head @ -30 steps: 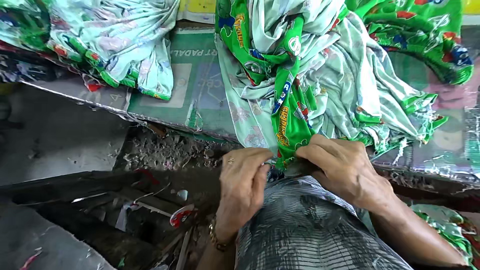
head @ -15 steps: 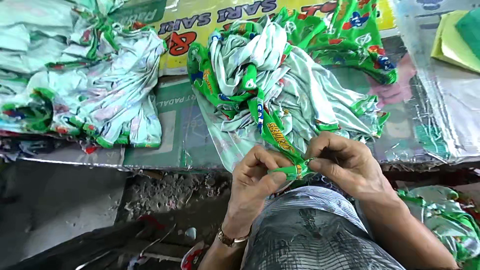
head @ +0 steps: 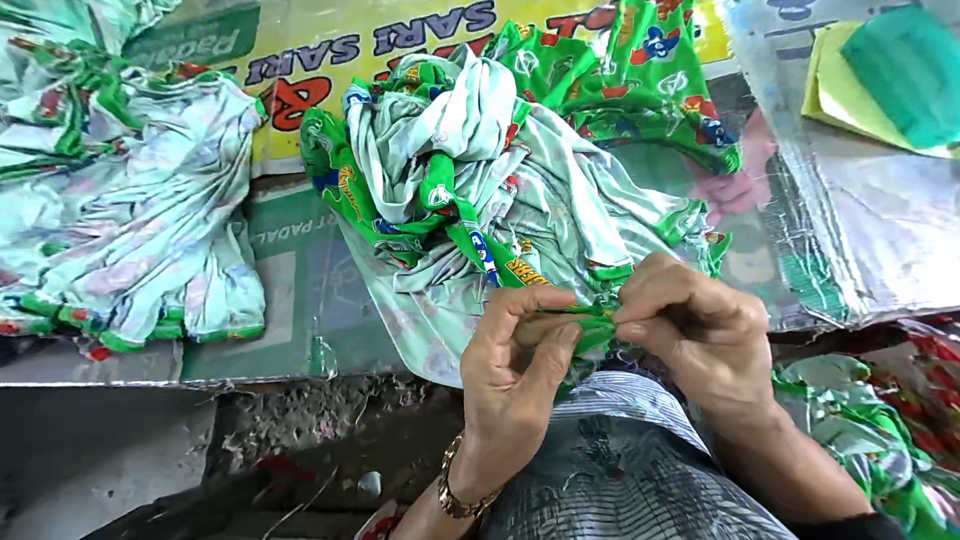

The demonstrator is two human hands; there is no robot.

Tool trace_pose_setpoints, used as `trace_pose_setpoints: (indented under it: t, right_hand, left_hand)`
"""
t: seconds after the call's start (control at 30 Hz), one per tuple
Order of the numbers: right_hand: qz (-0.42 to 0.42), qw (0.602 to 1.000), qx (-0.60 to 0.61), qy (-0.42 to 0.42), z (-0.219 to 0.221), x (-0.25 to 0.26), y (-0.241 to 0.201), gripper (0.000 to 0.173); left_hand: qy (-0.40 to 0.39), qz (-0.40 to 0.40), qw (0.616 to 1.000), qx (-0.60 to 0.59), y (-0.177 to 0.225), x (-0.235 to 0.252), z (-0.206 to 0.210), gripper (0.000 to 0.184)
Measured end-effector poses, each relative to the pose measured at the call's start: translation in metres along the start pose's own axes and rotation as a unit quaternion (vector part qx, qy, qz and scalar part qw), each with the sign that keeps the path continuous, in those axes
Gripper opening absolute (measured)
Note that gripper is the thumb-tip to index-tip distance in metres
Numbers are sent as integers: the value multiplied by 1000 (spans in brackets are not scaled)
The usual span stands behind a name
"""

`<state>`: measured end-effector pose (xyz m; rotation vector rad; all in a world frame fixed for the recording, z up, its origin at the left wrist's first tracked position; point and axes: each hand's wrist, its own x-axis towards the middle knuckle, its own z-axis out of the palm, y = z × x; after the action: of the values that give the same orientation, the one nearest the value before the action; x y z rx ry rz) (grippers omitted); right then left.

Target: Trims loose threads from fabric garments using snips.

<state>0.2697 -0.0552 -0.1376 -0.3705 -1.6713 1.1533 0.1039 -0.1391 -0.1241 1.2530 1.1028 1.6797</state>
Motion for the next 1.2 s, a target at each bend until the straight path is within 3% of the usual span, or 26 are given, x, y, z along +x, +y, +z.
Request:
trace_pose_setpoints:
  t: [0.1, 0.23, 0.33, 0.43, 0.47, 0.6, 1.0, 1.2]
  right_hand:
    - [42, 993, 115, -3, -3, -2, 4, 3]
    - [23, 990, 136, 7, -7, -8, -2, 2]
    - [5, 999, 32, -20, -16, -11, -13, 7]
    - [36, 987, -128, -87, -23, -16, -25, 35]
    - [36, 984, -146, -96, -24, -17, -26, 36]
    - [5, 981, -169, -91, -23, -16, -27, 23]
    - [-42, 984, -151, -85, -15, -10, -16, 12]
    - [-14, 984, -148, -98, -21, -12, -18, 21]
  left_hand:
    - [-6, 1, 1000, 2, -1, -2, 1, 22]
    - [11, -5, 1000, -20, -1, -2, 0, 18]
    - [13, -6, 999, -33, 1, -3, -2, 19]
    - [12, 13, 1000, -13, 4, -6, -3, 20]
    - [10, 21, 1000, -1, 5, -6, -3, 20]
    - [9, 45, 999, 26, 6, -8, -3, 17]
    - [-4, 63, 996, 67, 5, -13, -3, 14]
    - [-15, 76, 990, 116, 7, -13, -4, 11]
